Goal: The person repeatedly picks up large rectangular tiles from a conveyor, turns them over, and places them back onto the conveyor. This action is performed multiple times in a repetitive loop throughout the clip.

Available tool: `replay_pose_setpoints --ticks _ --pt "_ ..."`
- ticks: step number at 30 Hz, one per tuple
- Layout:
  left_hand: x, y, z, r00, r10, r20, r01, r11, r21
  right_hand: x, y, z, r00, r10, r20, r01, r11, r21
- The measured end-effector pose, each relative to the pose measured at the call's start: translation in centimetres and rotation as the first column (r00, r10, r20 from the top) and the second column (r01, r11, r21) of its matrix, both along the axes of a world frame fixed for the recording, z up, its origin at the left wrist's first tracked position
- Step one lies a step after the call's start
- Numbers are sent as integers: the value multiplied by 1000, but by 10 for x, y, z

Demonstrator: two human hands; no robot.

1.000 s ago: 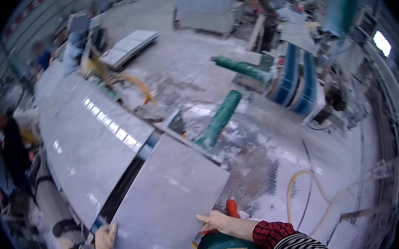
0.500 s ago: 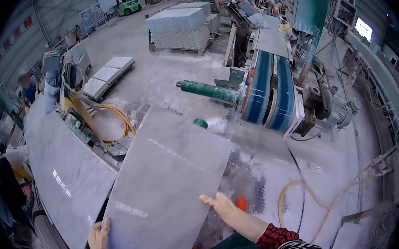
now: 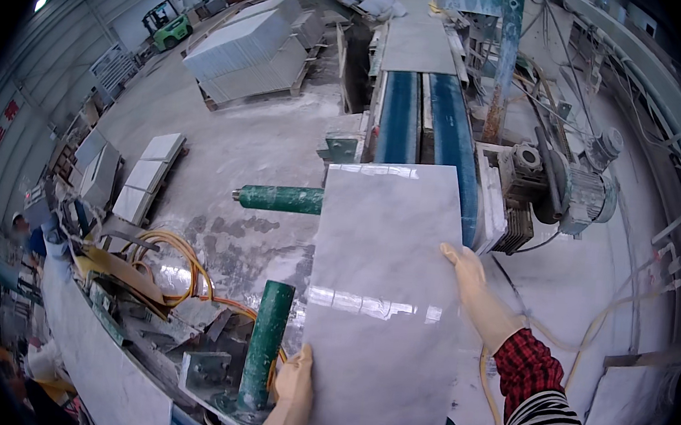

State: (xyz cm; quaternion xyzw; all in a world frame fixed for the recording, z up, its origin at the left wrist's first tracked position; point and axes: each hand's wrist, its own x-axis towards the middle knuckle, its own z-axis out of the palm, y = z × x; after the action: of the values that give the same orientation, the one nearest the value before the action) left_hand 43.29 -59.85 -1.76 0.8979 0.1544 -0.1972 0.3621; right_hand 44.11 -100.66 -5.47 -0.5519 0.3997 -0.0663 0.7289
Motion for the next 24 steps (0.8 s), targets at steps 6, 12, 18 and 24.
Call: replay_pose_setpoints --ticks 6,12,18,24 --pt "22 -53 4 987 -95 -126 108 989 101 -1 -44 1 999 -40 -12 41 973 226" --pt "24 -58 -3 973 9 -233 -40 991 -131 -97 -15 -19 949 269 162 -212 930 -301" --pt "36 -65 12 948 34 -318 -121 958 -260 -280 101 -48 927 359 -112 -352 933 76" --pt "39 -31 25 765 -256 -591 -392 543 -742 -270 151 -12 950 -106 -295 97 994 -47"
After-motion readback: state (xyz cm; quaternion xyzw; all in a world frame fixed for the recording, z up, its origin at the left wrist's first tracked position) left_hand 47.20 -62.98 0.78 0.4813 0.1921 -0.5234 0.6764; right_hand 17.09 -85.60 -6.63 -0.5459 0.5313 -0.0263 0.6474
